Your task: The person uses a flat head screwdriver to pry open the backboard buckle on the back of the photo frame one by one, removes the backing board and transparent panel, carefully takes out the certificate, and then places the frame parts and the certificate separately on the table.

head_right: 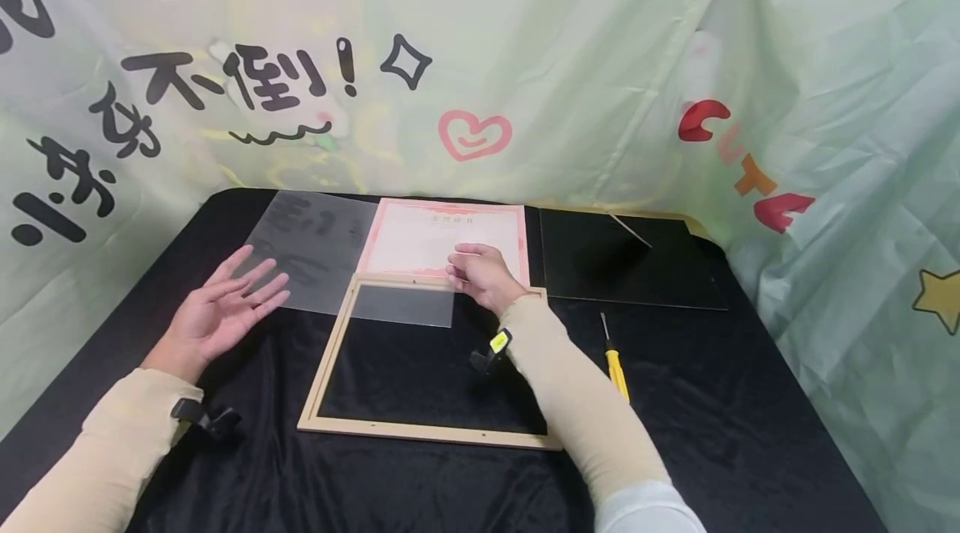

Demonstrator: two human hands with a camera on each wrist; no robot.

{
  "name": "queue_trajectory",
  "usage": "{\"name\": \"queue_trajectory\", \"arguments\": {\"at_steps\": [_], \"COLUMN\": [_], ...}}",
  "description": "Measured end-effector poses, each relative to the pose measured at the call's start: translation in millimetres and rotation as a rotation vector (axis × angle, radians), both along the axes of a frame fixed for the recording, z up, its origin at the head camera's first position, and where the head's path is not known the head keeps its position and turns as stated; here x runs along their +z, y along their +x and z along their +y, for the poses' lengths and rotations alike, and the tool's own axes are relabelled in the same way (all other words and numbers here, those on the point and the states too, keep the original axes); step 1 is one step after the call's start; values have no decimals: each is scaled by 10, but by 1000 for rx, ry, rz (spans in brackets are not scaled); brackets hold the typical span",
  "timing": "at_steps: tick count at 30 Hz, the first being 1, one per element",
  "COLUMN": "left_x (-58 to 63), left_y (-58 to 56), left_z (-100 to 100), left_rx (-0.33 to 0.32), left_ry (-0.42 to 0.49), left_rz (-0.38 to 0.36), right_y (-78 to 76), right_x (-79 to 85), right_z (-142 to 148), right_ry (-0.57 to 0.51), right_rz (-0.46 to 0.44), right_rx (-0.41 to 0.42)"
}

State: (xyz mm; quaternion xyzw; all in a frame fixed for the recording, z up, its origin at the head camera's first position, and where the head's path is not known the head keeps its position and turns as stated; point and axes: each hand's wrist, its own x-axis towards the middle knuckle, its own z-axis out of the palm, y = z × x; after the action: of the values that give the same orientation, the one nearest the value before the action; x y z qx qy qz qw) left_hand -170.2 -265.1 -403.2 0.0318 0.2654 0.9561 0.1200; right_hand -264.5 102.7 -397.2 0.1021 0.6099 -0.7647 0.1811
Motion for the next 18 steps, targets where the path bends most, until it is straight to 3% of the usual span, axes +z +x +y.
{"name": "queue_trajectory", "arguments": {"at_steps": [3, 9, 14, 18], "left_x": [-49, -79, -96, -111], "left_y": [-41, -149, -233, -319], "left_z": [6, -30, -159, -281], "left_rx": [64, 237, 305, 356], "left_ry": [-25, 55, 153, 232], "left_rz": [-38, -159, -234, -310], "right_y": [-43, -68, -42, -4], "right_x": [-50, -107, -91, -88], "right_z": [-163, -426, -647, -852], "right_ry": [-47, -197, -403, -495], "right_rz": [-39, -100, -130, -174], "right_rx": [-13, -19, -13, -9]}}
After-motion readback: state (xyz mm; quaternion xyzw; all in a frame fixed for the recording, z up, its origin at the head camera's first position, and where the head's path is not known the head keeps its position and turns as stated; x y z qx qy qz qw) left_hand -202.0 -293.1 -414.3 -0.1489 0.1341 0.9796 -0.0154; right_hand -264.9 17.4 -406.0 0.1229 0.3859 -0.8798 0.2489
